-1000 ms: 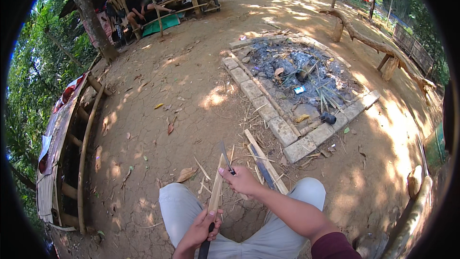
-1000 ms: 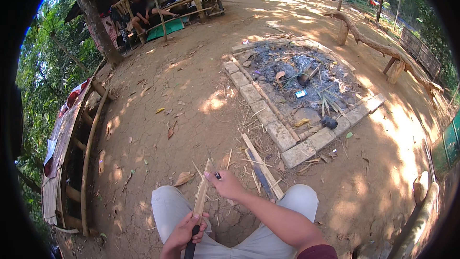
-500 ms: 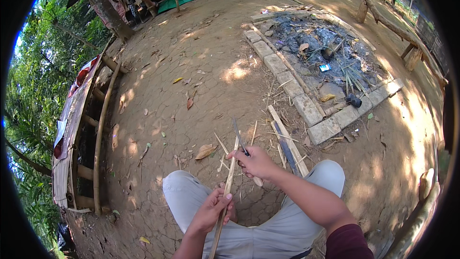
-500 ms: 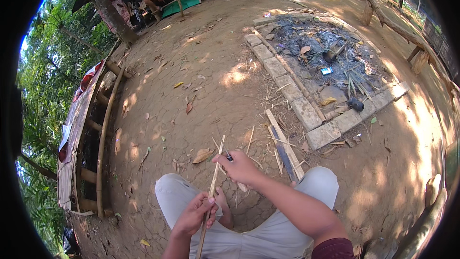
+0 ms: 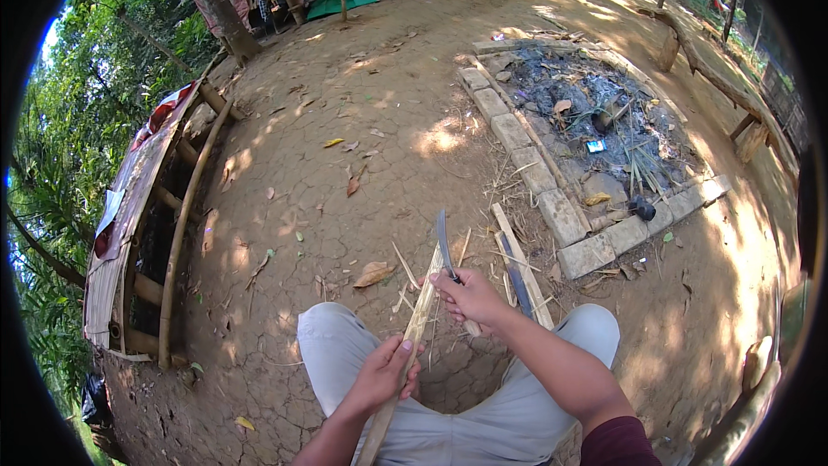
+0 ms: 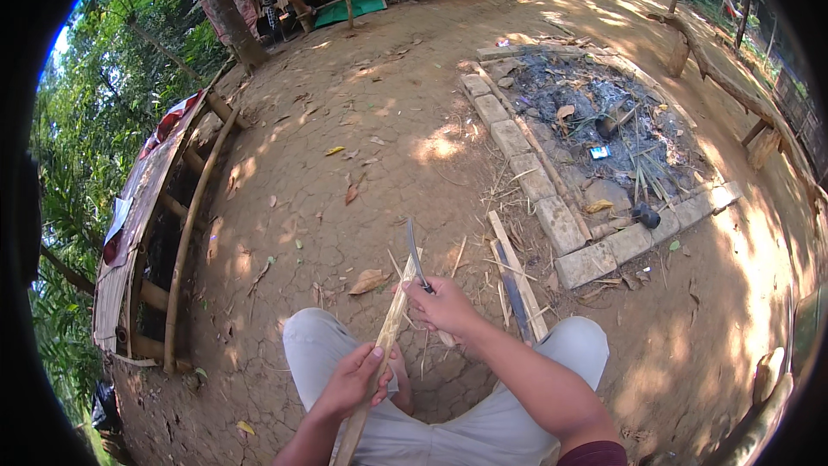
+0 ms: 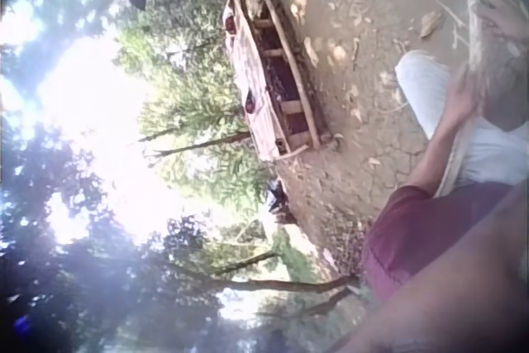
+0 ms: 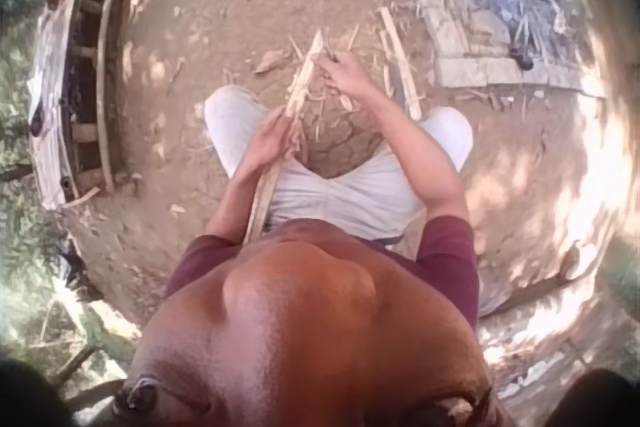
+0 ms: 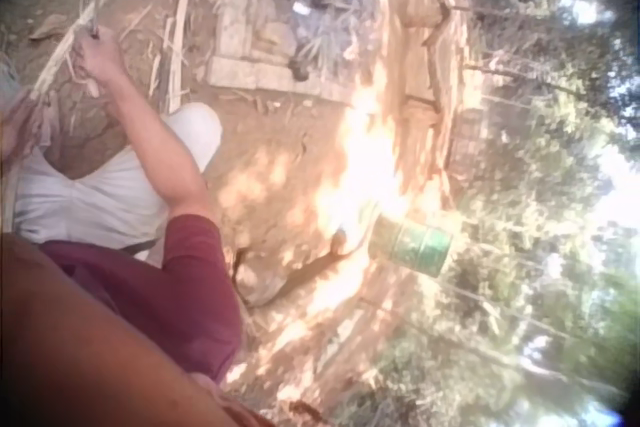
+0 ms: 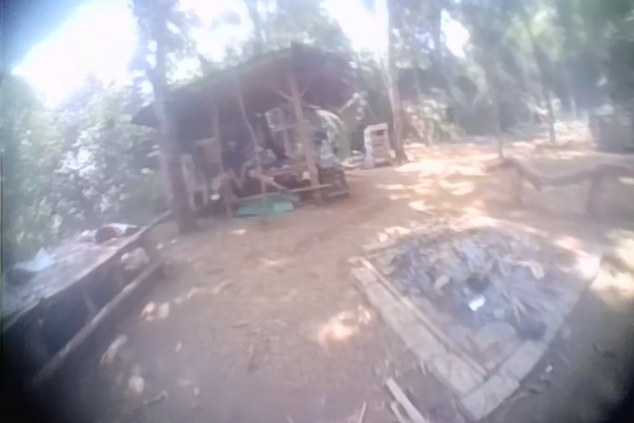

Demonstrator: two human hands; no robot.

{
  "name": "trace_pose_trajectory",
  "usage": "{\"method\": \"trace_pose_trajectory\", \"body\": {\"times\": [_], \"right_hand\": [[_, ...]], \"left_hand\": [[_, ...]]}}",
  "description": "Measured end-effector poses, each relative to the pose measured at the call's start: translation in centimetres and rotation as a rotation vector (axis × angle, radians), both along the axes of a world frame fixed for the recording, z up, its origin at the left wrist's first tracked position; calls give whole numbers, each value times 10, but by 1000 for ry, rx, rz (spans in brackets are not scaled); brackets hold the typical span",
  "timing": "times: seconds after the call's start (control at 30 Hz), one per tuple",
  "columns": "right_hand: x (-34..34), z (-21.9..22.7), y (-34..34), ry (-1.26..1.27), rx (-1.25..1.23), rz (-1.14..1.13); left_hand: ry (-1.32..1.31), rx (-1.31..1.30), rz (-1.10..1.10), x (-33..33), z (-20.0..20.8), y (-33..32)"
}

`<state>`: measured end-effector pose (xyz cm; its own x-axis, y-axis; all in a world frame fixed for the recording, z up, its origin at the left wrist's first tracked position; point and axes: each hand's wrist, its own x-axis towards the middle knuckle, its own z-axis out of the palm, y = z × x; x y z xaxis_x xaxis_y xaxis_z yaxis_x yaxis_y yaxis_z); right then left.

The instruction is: The person shaves strips of wood from a long branch using a knife, alternating between different wood pieces and checking the thickness of the shavings.

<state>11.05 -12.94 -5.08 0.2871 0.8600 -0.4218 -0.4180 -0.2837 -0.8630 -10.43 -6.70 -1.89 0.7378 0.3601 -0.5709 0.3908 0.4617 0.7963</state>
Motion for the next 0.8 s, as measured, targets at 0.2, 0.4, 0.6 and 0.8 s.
{"method": "trace_pose_trajectory", "body": {"times": [0.2,0.4,0.6,0.8], "right_hand": [[-12,16,-10,-1033,14,279],[-37,17,-12,-1178,20,371],[-44,14,-11,-1156,139,355],[-45,18,-14,-1017,96,447]], "left_hand": [[17,102,58,0,-8,7],[-12,86,116,4,-2,16],[-88,-21,121,-5,-7,24],[-137,53,80,-6,-7,19]]}}
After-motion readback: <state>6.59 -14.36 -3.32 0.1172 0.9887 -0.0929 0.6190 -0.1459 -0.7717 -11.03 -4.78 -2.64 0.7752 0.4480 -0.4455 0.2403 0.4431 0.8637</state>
